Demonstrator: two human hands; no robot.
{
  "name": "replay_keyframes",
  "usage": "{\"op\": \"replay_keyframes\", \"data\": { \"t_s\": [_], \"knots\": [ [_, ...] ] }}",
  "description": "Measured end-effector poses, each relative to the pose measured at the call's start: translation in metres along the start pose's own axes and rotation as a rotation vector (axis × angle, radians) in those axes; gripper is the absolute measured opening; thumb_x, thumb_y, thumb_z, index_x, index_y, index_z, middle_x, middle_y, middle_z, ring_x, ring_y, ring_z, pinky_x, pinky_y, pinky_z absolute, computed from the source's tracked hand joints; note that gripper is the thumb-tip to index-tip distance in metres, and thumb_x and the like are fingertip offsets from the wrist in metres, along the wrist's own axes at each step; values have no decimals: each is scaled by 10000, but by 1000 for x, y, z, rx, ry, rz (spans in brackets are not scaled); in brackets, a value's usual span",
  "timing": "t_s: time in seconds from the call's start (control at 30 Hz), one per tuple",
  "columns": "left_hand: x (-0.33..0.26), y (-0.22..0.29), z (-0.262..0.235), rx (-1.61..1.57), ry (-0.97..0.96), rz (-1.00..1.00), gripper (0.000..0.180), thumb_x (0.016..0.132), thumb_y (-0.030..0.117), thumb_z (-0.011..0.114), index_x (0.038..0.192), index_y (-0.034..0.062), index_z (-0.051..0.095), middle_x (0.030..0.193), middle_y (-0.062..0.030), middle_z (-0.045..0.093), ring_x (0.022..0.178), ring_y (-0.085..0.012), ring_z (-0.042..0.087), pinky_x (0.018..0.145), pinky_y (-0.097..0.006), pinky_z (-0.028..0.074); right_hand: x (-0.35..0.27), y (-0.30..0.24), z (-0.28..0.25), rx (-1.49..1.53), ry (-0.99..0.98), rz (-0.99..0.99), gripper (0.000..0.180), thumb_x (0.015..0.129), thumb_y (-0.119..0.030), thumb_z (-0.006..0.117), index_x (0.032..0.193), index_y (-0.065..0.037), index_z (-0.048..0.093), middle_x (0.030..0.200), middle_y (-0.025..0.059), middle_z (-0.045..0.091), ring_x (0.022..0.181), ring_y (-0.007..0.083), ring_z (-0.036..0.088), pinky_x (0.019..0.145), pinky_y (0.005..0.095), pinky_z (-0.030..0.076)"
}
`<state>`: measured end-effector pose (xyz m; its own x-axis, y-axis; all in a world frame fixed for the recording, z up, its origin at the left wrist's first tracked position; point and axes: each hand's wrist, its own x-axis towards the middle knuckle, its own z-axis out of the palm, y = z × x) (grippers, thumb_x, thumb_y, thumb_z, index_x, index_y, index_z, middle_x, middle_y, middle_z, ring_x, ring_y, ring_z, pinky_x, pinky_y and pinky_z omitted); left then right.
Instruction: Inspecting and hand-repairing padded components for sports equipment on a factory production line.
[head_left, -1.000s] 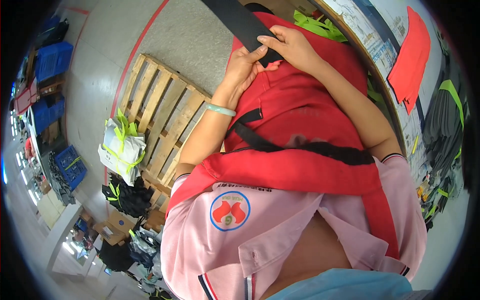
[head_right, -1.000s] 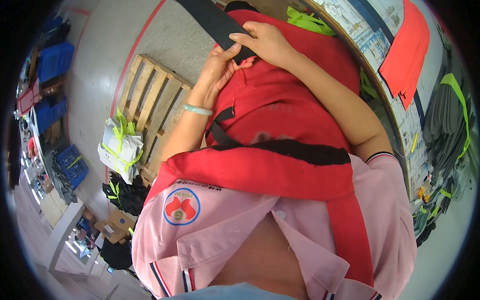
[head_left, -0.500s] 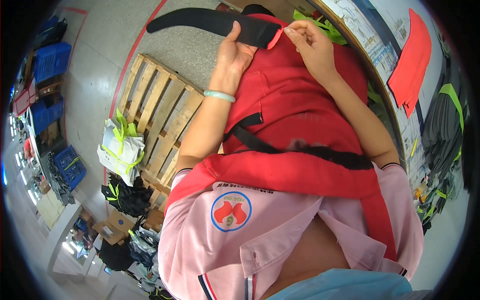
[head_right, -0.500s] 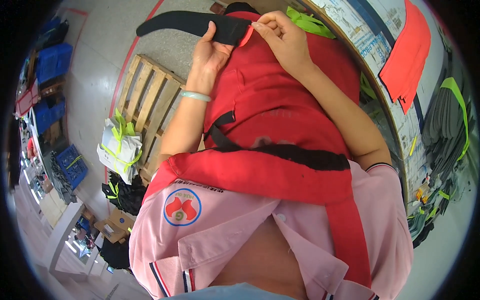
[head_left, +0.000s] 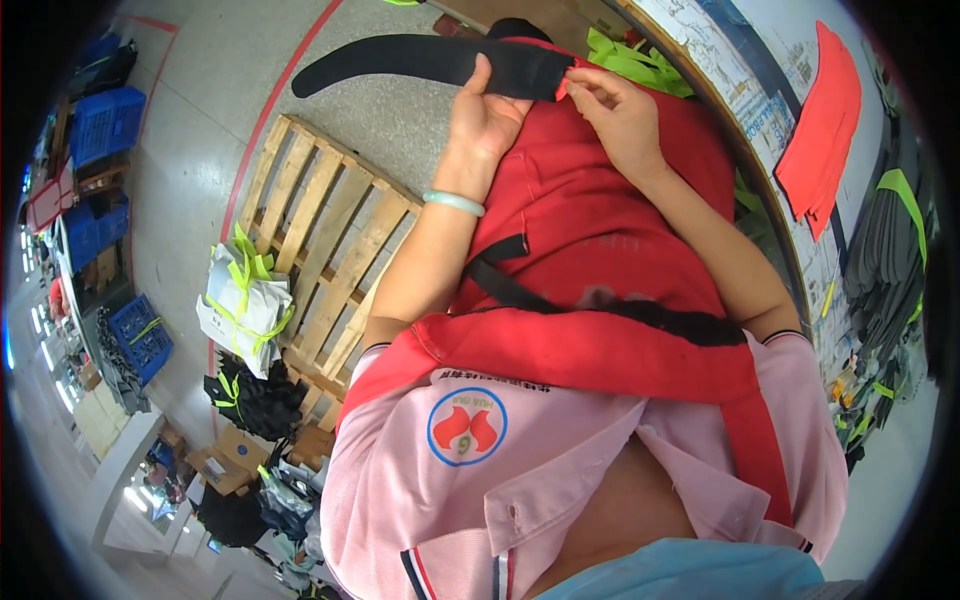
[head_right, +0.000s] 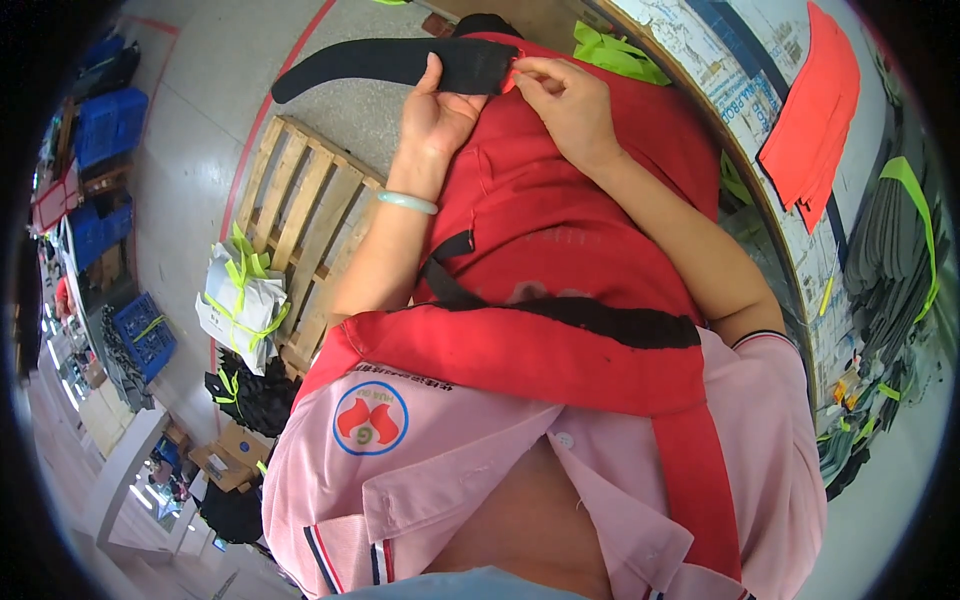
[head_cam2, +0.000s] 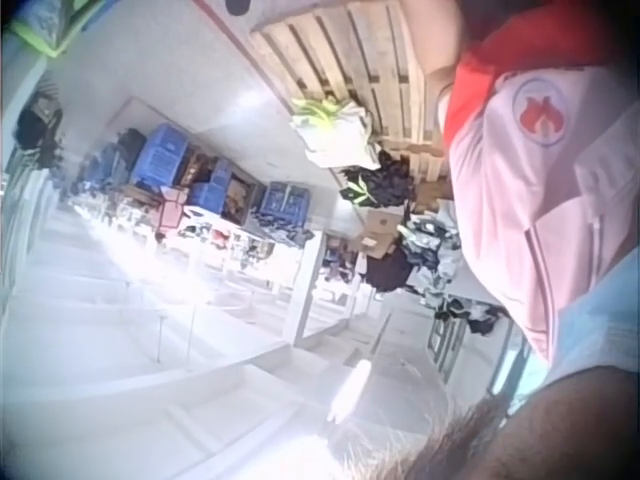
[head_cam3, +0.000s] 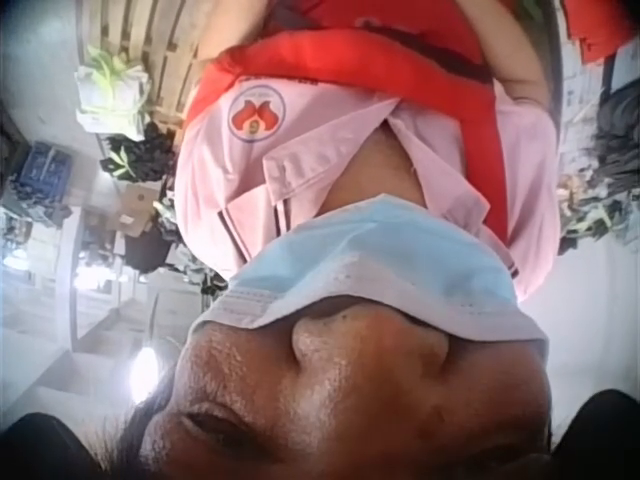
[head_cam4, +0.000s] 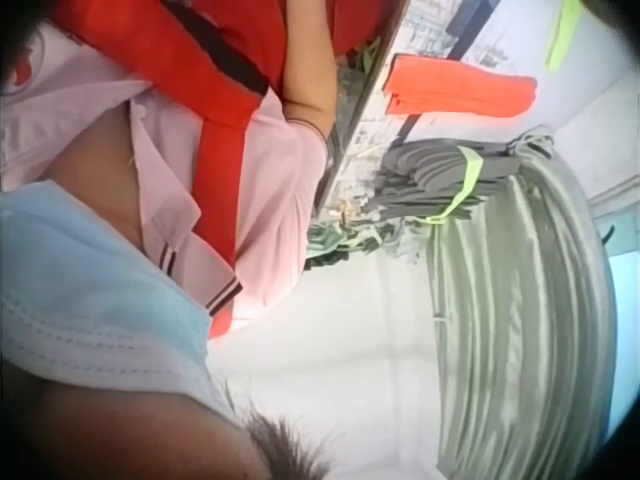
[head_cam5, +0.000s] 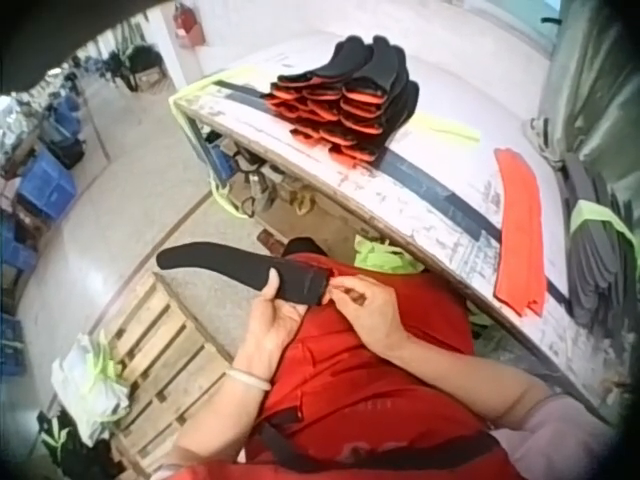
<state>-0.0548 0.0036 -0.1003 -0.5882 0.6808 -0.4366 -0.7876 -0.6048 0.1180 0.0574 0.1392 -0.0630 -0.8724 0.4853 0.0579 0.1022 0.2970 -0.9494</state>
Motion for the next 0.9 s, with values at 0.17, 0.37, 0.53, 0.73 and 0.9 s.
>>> {"op": "replay_keyframes", "data": {
  "t_s": [0.17, 0.37, 0.53, 0.73, 0.9],
  "knots": [
    [-1, -8, -3, 109, 12, 21, 333, 974, 251, 504, 1196, 4, 518, 1209, -163, 595, 1145, -306, 564, 1022, -458, 440, 10, 5, 6, 321, -45, 473, 236, 911, -142, 603, 1101, -9, 642, 941, 39, 666, 780, 103, 634, 706, 224, 526],
    [2, -9, -7, 146, 3, 25, 280, 953, 196, 555, 1174, 26, 529, 1147, -131, 618, 1086, -283, 595, 963, -437, 487, 20, 3, 0, 451, -177, 577, 217, 918, -105, 530, 1098, -18, 614, 1001, 43, 644, 858, 123, 633, 731, 253, 530],
    [-4, -11, -6, 191, -33, 16, 291, 953, 195, 552, 1179, 12, 527, 1157, -131, 615, 1091, -267, 594, 985, -428, 472, 7, 2, -14, 520, -208, 565, 189, 890, -69, 544, 1027, 12, 647, 895, 29, 648, 791, 111, 633, 678, 228, 531],
    [-3, -15, 1, 242, -44, 16, 287, 949, 180, 564, 1161, -12, 545, 1137, -123, 621, 1067, -253, 600, 977, -407, 470, 13, 19, 7, 290, 74, 424, 153, 870, -45, 550, 921, 13, 681, 815, 63, 668, 716, 108, 631, 633, 215, 511],
    [-10, -14, 0, 260, -51, 53, 288, 952, 181, 558, 1156, -23, 546, 1125, -136, 625, 1050, -253, 607, 967, -403, 474, 0, 2, 7, 419, -34, 588, 184, 867, -37, 521, 950, 44, 664, 860, 85, 679, 719, 121, 643, 618, 222, 530]
  ]
}}
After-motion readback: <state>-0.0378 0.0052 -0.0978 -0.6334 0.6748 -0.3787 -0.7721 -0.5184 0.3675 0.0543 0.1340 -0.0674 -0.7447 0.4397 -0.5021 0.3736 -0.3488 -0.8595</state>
